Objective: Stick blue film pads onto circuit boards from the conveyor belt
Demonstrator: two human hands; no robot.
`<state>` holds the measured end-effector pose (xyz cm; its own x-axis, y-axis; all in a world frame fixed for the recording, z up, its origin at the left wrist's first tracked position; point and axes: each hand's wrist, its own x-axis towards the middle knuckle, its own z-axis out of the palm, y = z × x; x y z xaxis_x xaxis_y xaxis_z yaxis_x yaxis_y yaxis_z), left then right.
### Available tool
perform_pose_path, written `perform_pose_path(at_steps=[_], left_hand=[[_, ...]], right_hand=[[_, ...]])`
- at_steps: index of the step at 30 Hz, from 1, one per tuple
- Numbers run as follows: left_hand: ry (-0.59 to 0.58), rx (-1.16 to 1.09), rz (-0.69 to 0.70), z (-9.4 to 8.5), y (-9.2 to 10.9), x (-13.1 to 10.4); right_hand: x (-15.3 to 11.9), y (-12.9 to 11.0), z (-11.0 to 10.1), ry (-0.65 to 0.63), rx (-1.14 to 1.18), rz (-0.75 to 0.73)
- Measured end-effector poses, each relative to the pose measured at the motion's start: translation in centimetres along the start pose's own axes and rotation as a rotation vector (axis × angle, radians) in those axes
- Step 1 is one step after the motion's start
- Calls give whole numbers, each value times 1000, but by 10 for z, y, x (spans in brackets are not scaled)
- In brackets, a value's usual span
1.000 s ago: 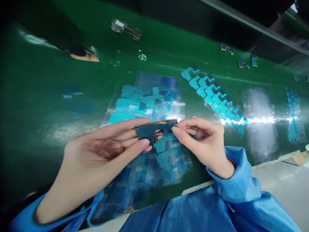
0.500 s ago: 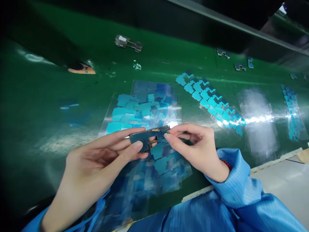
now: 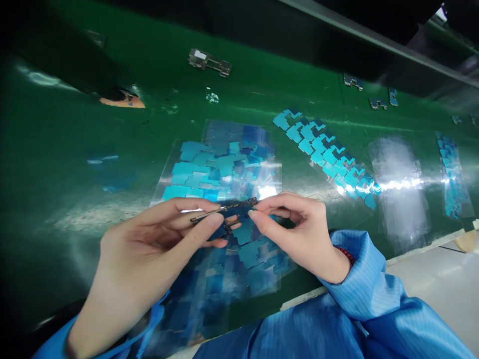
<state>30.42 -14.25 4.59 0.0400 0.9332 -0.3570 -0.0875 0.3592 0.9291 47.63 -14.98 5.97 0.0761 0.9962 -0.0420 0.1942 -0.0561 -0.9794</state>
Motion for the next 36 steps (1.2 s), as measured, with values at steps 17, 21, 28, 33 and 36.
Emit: perform_pose_path(at_steps=[17,21,28,33,36], left_hand=[[15,4,-32,1,3,0],[2,-56,-29,-1,2,2],[-53,-139,-66,0,3,5],[-112,-216,-70,-1,0,6],[-126,-240,-71,-2,-5,9]], right_hand=[[7,11,-12,89,-537,-402],[13,15,-19,149,-576,-347],[13,12,-15,-112,-165,-13],[6,16,-12,-249,114,196],[10,18,-15,-230,73,215]])
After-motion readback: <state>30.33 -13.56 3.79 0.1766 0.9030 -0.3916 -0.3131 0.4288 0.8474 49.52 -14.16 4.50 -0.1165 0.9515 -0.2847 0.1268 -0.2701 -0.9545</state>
